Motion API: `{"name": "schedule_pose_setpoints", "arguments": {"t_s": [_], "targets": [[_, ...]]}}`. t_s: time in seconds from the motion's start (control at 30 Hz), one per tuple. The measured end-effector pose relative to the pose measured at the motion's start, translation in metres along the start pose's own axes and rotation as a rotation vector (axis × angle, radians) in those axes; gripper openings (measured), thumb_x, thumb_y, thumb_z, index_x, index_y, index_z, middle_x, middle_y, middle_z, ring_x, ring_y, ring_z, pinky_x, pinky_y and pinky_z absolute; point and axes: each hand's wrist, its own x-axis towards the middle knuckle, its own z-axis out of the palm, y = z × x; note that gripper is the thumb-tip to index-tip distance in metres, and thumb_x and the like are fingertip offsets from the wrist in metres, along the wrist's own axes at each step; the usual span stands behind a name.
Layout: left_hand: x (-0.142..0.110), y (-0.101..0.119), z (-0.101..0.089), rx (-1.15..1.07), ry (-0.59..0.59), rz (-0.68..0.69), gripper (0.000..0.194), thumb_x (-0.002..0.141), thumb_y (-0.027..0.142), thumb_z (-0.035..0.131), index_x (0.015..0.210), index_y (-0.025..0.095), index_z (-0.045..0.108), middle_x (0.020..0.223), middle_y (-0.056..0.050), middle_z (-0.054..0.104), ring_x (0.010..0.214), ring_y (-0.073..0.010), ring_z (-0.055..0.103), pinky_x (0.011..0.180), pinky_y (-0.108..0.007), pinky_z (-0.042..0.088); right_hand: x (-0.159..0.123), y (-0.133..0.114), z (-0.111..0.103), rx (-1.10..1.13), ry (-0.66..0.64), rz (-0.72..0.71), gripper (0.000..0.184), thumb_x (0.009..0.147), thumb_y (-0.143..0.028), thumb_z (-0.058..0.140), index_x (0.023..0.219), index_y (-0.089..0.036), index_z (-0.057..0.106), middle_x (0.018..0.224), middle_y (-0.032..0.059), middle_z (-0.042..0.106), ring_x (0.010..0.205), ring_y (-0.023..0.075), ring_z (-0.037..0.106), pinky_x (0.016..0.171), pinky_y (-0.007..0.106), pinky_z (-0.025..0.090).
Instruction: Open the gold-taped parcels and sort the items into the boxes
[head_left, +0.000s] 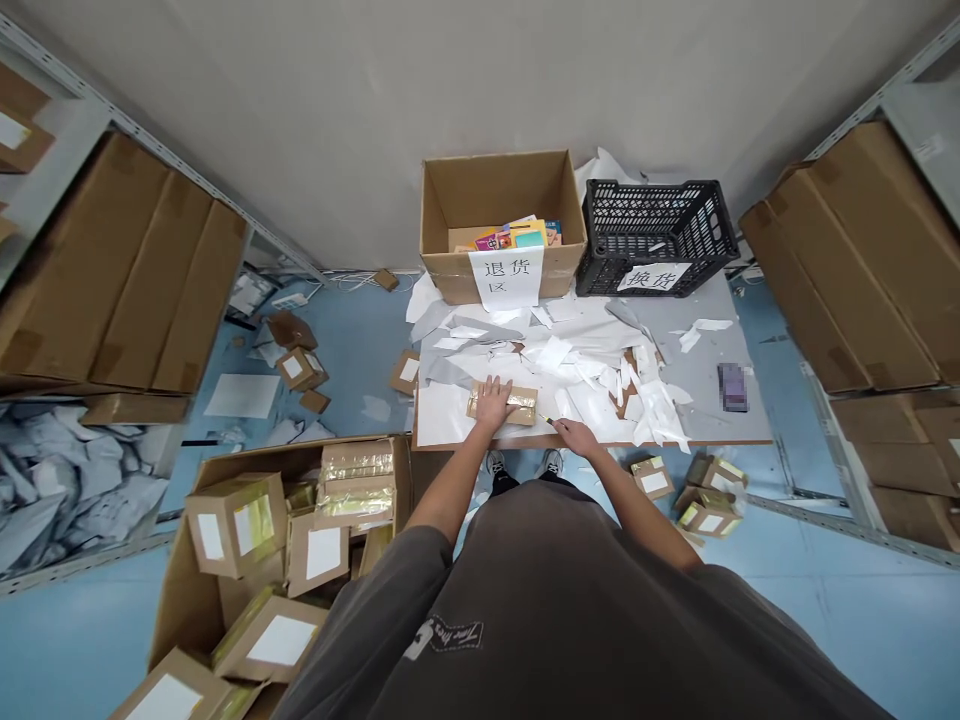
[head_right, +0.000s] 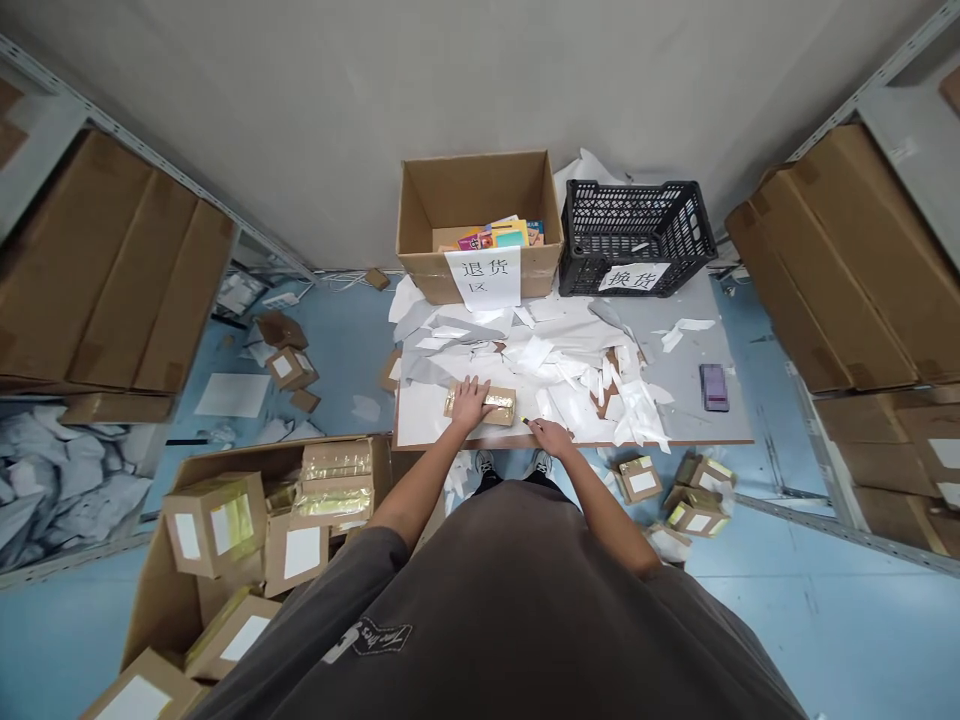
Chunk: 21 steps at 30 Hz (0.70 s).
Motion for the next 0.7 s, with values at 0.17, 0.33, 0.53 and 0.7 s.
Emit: {"name": "schedule_pose_setpoints", "arguments": {"t_s": [0.17,0.33,0.53,0.7], "targets": [[-0.011,-0.008,0.007,-0.033,0.083,0.085,0.068,0.099,0.046,0.063,0.161,0.025,0.045,0.170,-0.016,0.039,0.162,-0.0338,0.023,0.130,-0.056,0.019,0.000,-0.009,0.006,-0.094,0.070,-0.016,0.036,0.107,-0.051,0.050,0.128,-0.025,0.063,0.126,0.0103,0.072,0.112,0.0272,0.068,0.087,0.029,0.047],[-0.013,-0.008,0.015,-0.075,0.120,0.074,0.064,0.100,0.045,0.061,0.160,0.025,0.047,0.162,-0.014,0.050,0.160,-0.0326,0.030,0.132,-0.053,0.018,0.004,-0.028,0.016,-0.262,0.111,-0.007,0.035,0.108,-0.049,0.050,0.131,-0.024,0.057,0.134,0.0128,0.068,0.110,0.0275,0.069,0.086,0.030,0.047],[-0.011,-0.009,0.014,-0.076,0.145,0.059,0.057,0.103,0.046,0.054,0.156,0.025,0.053,0.159,-0.014,0.054,0.157,-0.0318,0.035,0.132,-0.051,0.017,0.005,-0.001,-0.023,-0.245,0.228,0.164,0.034,0.110,-0.046,0.044,0.123,-0.018,0.057,0.111,0.0170,0.074,0.096,0.0298,0.071,0.078,0.033,0.047],[-0.013,-0.010,0.010,-0.044,0.140,0.051,0.060,0.101,0.047,0.056,0.158,0.026,0.050,0.163,-0.011,0.050,0.158,-0.0316,0.031,0.132,-0.052,0.017,-0.010,0.043,-0.044,0.036,0.301,0.126,0.033,0.102,-0.051,0.056,0.120,-0.023,0.054,0.098,0.0086,0.074,0.091,0.0261,0.070,0.076,0.030,0.050]]}}
